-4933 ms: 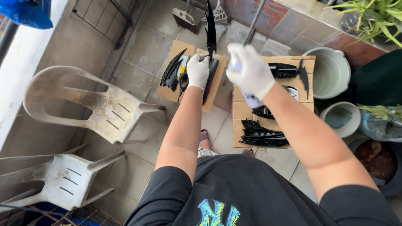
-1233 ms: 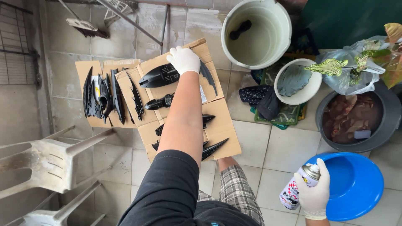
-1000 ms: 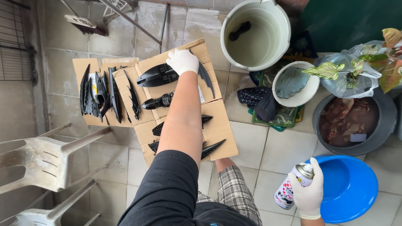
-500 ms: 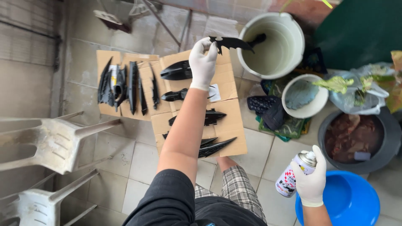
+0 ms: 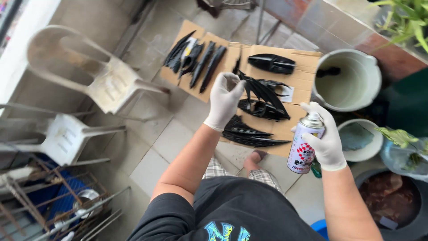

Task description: The person spray paints several black plastic parts using a spray can. They pick up each part, spray it on multiple sides, and place it back on a cardboard sheet. The parts include various shapes and sizes, and the person handles them one at a time.

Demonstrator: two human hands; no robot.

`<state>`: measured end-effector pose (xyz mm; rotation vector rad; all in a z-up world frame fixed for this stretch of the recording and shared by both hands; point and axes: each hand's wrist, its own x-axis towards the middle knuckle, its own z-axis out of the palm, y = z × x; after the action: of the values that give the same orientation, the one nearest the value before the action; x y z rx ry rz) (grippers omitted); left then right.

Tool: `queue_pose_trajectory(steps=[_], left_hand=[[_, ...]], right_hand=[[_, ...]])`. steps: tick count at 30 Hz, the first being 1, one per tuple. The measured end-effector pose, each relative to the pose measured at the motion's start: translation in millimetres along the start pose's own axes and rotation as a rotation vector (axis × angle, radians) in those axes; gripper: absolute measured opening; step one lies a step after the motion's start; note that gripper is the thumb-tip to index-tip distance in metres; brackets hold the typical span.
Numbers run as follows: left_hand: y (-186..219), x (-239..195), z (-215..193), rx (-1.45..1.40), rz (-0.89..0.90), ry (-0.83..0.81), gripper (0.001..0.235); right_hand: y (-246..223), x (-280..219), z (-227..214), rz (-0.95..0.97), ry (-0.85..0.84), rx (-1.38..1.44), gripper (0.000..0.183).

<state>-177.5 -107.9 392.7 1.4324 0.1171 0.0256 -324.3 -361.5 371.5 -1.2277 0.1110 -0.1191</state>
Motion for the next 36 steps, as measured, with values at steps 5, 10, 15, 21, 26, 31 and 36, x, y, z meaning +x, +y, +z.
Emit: queue_pose_trajectory(steps=[5,10,15,21,26,31,36], left_hand=[[45,-54,-76,0.398,0.338,-0.087,0.017],[69,-57,-151,0.498,0.513,-0.137,0.015],[110,-46,-237,0.928,0.688,-0.291,0.026],[81,-34,-300,-0.388,-0.220,-0.313,0.021],[63,-36,-328,-0.314,-0.107,-0.145,0.017],[68,-44,-340,-0.302,0.029,-0.168,0.013],[122,-57,-339,-0.200,0.217,-0.480,0.031]], right_hand=[[-10,12,127,-0.001,-0.281,-0.038,0.088],[13,-10,218,0.207,-0.261,0.054,0.087],[16,-12,279,0.218,-0.233,-0.178,0.085],[40,-3,304,0.212,-0.198,-0.321,0.084],[28,-4,338,0.226,-0.191,-0.358,0.083],[34,-8,338,0.241,-0.170,-0.322,0.085],[30,-8,335,0.211,-0.141,-0.353,0.083]])
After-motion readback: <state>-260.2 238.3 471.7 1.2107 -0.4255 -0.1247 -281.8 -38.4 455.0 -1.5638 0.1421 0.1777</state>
